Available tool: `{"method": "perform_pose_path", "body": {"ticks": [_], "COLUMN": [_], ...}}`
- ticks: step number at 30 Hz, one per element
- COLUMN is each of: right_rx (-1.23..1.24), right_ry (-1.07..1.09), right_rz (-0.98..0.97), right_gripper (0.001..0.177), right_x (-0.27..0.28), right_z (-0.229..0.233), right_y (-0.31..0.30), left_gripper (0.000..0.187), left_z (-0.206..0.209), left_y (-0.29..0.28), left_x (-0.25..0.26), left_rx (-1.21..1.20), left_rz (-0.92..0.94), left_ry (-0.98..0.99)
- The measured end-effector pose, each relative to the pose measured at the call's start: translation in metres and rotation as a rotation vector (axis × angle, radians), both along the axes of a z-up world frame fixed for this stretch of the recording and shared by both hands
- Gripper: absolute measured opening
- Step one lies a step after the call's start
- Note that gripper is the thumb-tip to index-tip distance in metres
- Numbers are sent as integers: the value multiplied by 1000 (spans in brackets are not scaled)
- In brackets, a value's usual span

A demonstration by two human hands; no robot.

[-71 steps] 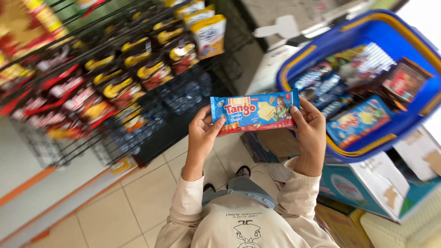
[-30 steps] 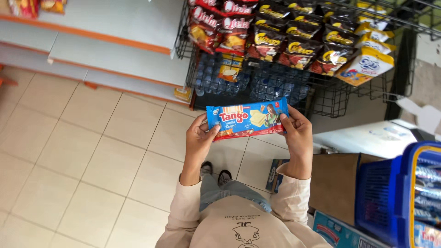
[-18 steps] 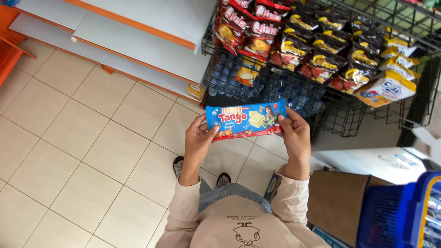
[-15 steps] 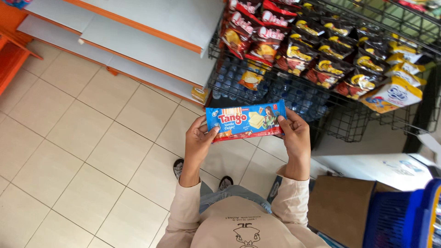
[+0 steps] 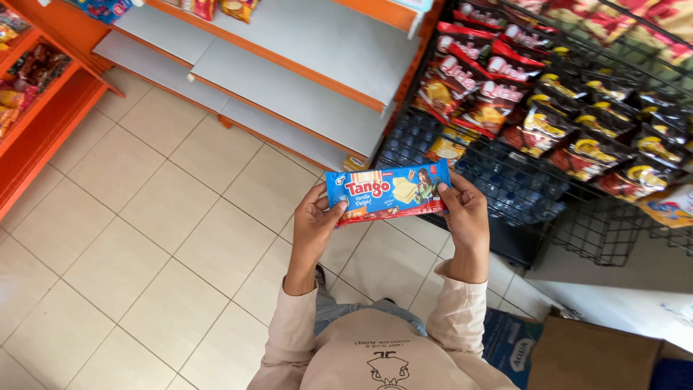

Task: The person selects snack packages from a basket and places them onto a grocery shelf, handling items one at a time and organizing them next to existing products.

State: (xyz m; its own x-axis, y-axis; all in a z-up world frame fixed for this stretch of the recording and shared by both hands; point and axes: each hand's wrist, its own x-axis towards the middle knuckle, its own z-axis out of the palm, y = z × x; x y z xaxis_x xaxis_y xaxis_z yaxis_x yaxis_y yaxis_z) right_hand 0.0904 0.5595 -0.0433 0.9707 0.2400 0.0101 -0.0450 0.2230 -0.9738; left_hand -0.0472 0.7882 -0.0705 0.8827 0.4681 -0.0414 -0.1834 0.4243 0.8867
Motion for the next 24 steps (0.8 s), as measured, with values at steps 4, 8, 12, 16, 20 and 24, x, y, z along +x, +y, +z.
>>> {"method": "perform_pose_path", "body": {"ticks": [4, 8, 12, 16, 20, 24], "right_rx": [27, 29, 29, 21, 5, -10], "right_ry": [8, 14, 22, 27, 33, 32], "right_rz": [26, 32, 52, 70, 84, 115], "right_gripper": [32, 34, 34, 35, 34, 34], "right_x": [-6, -9, -11, -9, -10, 0], "right_z": [2, -7, -7, -16, -11, -6], "right_y": [45, 83, 120, 148, 170, 184], "left_gripper": [51, 50, 51, 50, 49, 50], "left_z": [-3, -1, -2, -3, 1, 3], "left_y": [46, 83, 117, 142, 158, 167], "left_x": [-5, -13, -20, -23, -23, -15], "left_rx": [26, 47, 61, 49, 45, 34], "left_rz": [-21, -12, 1, 40, 75, 124], "left_ry": [29, 38, 46, 46, 32, 41]}}
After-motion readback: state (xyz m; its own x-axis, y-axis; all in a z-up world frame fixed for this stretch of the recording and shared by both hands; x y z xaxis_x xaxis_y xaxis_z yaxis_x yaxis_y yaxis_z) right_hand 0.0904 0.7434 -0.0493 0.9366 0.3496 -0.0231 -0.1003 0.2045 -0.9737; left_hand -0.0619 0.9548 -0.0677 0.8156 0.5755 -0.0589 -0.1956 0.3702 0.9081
